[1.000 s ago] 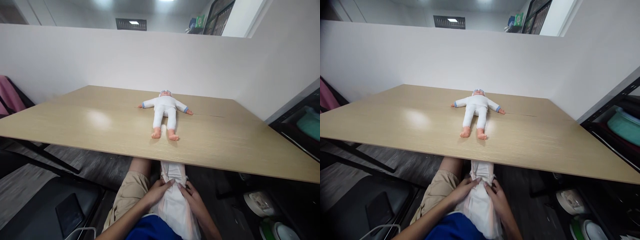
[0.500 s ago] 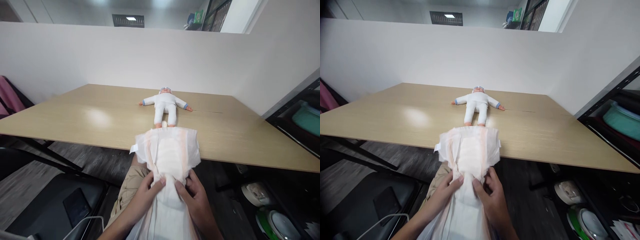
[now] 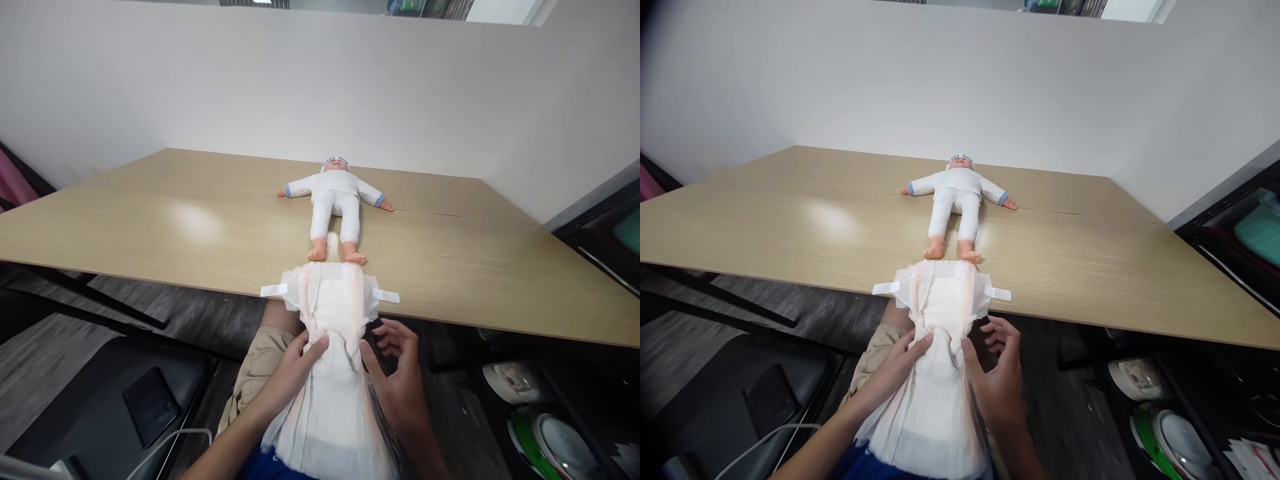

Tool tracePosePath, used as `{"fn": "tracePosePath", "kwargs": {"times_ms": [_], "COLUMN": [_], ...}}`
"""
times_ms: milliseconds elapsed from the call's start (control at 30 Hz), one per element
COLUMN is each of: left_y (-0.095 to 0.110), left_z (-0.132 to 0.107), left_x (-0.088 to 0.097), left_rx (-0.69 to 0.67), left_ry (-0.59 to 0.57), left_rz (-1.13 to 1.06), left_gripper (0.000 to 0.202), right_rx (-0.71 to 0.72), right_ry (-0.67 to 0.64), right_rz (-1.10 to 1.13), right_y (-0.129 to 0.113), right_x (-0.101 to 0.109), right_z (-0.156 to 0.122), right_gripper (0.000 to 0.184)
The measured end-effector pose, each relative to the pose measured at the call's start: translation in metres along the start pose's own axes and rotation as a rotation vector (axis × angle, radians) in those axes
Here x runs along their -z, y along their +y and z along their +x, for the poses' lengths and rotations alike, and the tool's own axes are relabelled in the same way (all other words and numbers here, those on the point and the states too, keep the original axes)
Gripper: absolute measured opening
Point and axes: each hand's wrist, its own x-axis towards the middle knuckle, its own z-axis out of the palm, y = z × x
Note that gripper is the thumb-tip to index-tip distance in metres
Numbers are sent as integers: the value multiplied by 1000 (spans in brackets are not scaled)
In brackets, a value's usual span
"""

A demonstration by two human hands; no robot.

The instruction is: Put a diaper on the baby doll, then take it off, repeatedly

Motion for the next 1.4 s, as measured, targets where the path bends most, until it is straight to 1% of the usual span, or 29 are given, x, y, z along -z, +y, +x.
{"fn": "tracePosePath", "kwargs": {"times_ms": [33,67,100,167,233,300,367,433,500,567,667,733,800,900,967,1000,1033,1067,1133,1167,1200,1233,1267,1300,1367,1400], "left_y": [2,3,6,10,15,22,31,46,66,91,133,160,183,207,214,216,216,216,213,212,211,210,209,208,207,206], "left_z": [-2,-4,-5,-8,-11,-15,-20,-27,-32,-33,-25,-11,12,61,101,121,140,158,186,197,206,213,218,222,229,231], "left_x": [0,0,-1,-1,-1,1,6,14,24,32,36,34,30,25,22,21,19,17,11,8,4,1,-3,-6,-11,-12], "left_rx": [11,18,23,30,32,47,77,98,93,62,-33,-124,-245,-499,-714,-812,-882,-934,-1029,-1084,-1148,-1212,-1267,-1311,-1357,-1364], "left_ry": [1,-1,-10,-43,-82,-104,-118,-145,-195,-266,-375,-423,-444,-440,-389,-349,-325,-331,-409,-468,-528,-583,-637,-686,-754,-765], "left_rz": [8,16,24,32,37,61,119,239,419,608,782,846,950,1201,1422,1573,1735,1886,2110,2169,2193,2191,2169,2130,2022,1967], "left_gripper": [72,71,70,69,67,62,56,52,46,41,35,33,33,33,36,45,60,76,104,113,118,120,116,106,72,53], "right_rx": [71,148,232,399,514,544,527,516,522,526,506,491,489,491,487,488,490,494,497,497,496,495,494,496,504,507], "right_ry": [30,29,-4,-129,-273,-398,-503,-581,-636,-672,-677,-663,-642,-601,-587,-584,-580,-576,-566,-565,-567,-568,-568,-568,-570,-573], "right_rz": [-48,-91,-131,-208,-297,-398,-483,-533,-555,-567,-572,-562,-548,-549,-559,-562,-563,-566,-583,-594,-606,-614,-619,-620,-620,-621], "right_y": [-7,-15,-25,-43,-53,-54,-47,-39,-33,-32,-32,-31,-29,-29,-30,-30,-30,-31,-31,-31,-30,-30,-30,-30,-30,-30], "right_x": [3,4,3,-5,-22,-43,-61,-71,-73,-72,-72,-74,-78,-80,-81,-81,-81,-80,-80,-80,-80,-79,-79,-79,-79,-79], "right_z": [3,7,13,30,51,71,87,98,105,110,117,119,121,120,118,117,117,116,115,114,114,114,114,114,114,114], "right_gripper": [51,45,39,33,43,58,69,75,78,78,76,77,77,75,73,73,72,72,71,70,70,69,69,69,70,69]}}
